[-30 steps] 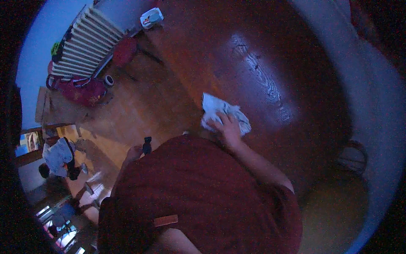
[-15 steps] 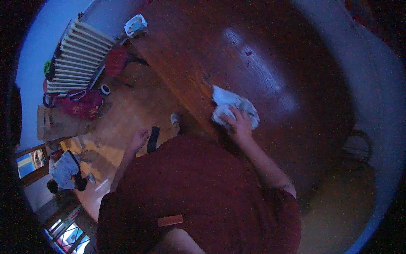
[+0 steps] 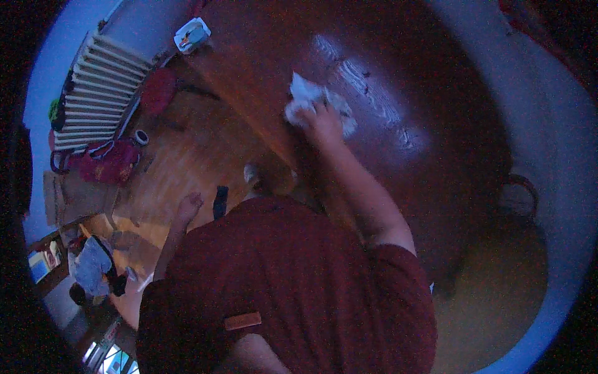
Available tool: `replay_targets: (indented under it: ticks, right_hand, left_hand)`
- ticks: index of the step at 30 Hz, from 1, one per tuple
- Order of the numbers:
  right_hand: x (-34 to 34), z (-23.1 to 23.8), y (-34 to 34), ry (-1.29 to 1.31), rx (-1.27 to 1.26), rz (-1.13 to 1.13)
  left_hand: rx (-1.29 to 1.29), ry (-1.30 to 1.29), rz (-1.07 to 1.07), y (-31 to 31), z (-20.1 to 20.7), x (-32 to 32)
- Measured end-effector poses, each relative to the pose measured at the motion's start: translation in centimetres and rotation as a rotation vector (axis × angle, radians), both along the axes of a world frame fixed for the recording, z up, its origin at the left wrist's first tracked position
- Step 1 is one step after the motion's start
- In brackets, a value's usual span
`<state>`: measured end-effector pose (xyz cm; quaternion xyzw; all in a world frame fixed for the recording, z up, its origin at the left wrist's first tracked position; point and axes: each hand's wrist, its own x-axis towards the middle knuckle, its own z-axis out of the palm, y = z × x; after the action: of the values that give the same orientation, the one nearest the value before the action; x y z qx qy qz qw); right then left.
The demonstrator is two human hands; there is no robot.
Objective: The person wipes a wooden table surface with a white cloth, moving the cloth in circular and back-and-forth motions across the tabletop. The person occasionally shifts position to reach different areas of the table while maintaining contact with the cloth.
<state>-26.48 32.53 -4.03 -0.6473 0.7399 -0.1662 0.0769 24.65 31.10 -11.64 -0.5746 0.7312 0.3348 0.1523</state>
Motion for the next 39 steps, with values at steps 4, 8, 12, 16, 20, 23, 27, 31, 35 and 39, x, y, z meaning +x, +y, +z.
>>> replay_targets:
  ticks: [4,8,12,16,20,23,27,31,35,39]
  right_hand:
    - [-0.5,1.1,15.1,-0.02,0.105,-0.005]
    - [0.8,3.4,16.0,-0.013,0.178,-0.106]
    - [0.6,2.3,3.6,0.024,-0.013,-0.063]
    - [1.2,3.2,-4.3,-0.021,0.011,-0.064]
    - [0.6,1.5,1.4,0.037,0.005,0.01]
    - [1.2,1.1,12.3,0.02,0.015,0.087]
    - [2.3,1.8,16.7,-0.055,0.136,0.011]
    - [4.6,3.1,1.4,-0.027,0.011,0.148]
    - [8.3,1.4,-11.1,0.001,-0.08,0.204]
    - [9.3,1.0,-10.4,-0.032,-0.113,0.221]
  left_hand:
    - [0.093,0.249,0.366,-0.5,1.7,-3.4]
    - [0.023,0.178,0.182,0.2,-0.7,-1.3]
    - [0.128,0.031,0.029,0.3,-0.7,0.3]
    - [0.128,0.085,0.163,1.1,-0.7,1.8]
    - [0.056,0.069,0.083,-0.3,-1.0,1.5]
    - [0.028,0.197,0.238,1.8,-6.3,5.1]
    - [0.157,0.334,0.44,3.3,-2.3,1.1]
    - [0.167,0.102,0.24,3.0,2.0,-1.0]
    - [0.064,0.099,0.19,4.1,-0.5,2.2]
    - [-0.004,0.171,0.207,4.3,-0.3,3.3]
